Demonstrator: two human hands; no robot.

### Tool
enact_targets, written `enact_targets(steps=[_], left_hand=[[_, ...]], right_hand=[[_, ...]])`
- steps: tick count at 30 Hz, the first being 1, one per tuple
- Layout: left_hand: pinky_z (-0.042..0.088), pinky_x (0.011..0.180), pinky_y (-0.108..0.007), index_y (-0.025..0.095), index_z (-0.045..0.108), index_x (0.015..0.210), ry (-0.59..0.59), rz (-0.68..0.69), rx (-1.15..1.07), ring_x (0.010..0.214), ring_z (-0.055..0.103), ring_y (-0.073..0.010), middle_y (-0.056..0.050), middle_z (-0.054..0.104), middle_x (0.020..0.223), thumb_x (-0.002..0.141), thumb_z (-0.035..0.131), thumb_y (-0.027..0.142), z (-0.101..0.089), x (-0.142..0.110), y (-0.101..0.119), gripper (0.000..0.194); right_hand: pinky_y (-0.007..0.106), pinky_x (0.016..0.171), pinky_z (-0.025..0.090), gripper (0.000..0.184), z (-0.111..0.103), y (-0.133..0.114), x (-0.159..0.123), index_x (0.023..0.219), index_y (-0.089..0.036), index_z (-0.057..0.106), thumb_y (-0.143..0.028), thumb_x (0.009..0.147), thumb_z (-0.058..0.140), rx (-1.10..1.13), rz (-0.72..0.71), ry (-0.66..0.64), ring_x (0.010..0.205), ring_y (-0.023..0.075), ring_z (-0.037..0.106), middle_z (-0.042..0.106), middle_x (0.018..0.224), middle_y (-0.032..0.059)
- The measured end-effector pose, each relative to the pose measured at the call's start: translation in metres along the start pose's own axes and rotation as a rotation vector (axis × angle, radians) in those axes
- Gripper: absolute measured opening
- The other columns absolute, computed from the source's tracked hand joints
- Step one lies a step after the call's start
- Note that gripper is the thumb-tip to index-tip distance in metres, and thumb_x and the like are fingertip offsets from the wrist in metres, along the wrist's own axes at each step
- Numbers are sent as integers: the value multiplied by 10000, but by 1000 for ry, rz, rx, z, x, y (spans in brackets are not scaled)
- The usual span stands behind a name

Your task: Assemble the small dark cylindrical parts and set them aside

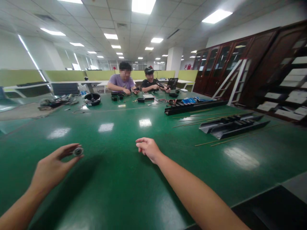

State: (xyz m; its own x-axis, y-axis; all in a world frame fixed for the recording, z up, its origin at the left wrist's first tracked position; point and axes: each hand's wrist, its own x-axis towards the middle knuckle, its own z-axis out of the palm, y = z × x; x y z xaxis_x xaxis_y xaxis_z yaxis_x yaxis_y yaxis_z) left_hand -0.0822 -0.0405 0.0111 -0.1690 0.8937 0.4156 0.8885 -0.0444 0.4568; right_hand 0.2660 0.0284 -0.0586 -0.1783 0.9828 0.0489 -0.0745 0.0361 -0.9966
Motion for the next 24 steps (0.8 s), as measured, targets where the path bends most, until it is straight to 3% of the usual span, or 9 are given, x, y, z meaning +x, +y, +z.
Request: enact_targets(steps=[1, 4, 7, 9, 13, 16, 24], left_hand=[[522, 947, -433, 312, 659, 1113, -5, 38, -54, 988, 686, -247, 68, 738, 973, 689, 693, 638, 12, 8, 13, 536], [548, 893, -409, 198, 675, 1088, -168, 118, -310, 939, 700, -267, -36, 741, 990, 695, 714, 575, 52, 24, 54, 546], [552, 879, -363, 182, 666, 1099, -275, 220, -466, 959, 688, -242, -69, 717, 1061, 754, 713, 468, 87, 20, 78, 451], [541, 875, -346, 196, 670, 1075, -337, 299, -511, 960, 670, -222, -63, 703, 1046, 792, 703, 395, 100, 9, 83, 348], [503, 860, -324, 224, 679, 1051, -451, 447, -503, 954, 634, -205, -51, 679, 1028, 820, 690, 297, 104, -7, 86, 242], [481, 891, -318, 234, 680, 1055, -458, 481, -528, 985, 622, -201, -48, 669, 1053, 826, 679, 254, 101, -6, 87, 230], [498, 889, -317, 212, 615, 1059, -548, 249, -649, 984, 646, -198, -34, 687, 1050, 814, 682, 255, 112, 3, 79, 258]], right_hand=[[209, 438, 296, 316, 1, 0, 4, 1006, -97, 662, -292, 758, 653, 7, -2, 38, 407, 68, 363, 577, 555, -33], [209, 472, 327, 320, 11, 0, 10, 1065, -122, 647, -314, 818, 579, 6, -44, 116, 435, 80, 399, 544, 545, -54], [213, 518, 376, 300, 20, 2, 8, 968, -130, 696, -204, 677, 712, -48, -73, 12, 475, 97, 479, 534, 502, -64], [213, 527, 386, 355, 23, 4, 5, 1031, -140, 691, -158, 676, 693, -154, -97, -81, 474, 92, 478, 579, 535, -60], [199, 555, 399, 500, 25, 9, 3, 1142, -183, 656, -99, 650, 674, -418, -200, -161, 573, 106, 561, 634, 649, -47], [198, 560, 411, 547, 27, 12, 3, 1190, -202, 620, -99, 655, 668, -467, -206, -185, 593, 109, 577, 654, 709, -37], [191, 510, 392, 439, 30, 11, 5, 1121, -199, 637, -118, 690, 654, -482, -139, -209, 522, 86, 527, 637, 695, -42]])
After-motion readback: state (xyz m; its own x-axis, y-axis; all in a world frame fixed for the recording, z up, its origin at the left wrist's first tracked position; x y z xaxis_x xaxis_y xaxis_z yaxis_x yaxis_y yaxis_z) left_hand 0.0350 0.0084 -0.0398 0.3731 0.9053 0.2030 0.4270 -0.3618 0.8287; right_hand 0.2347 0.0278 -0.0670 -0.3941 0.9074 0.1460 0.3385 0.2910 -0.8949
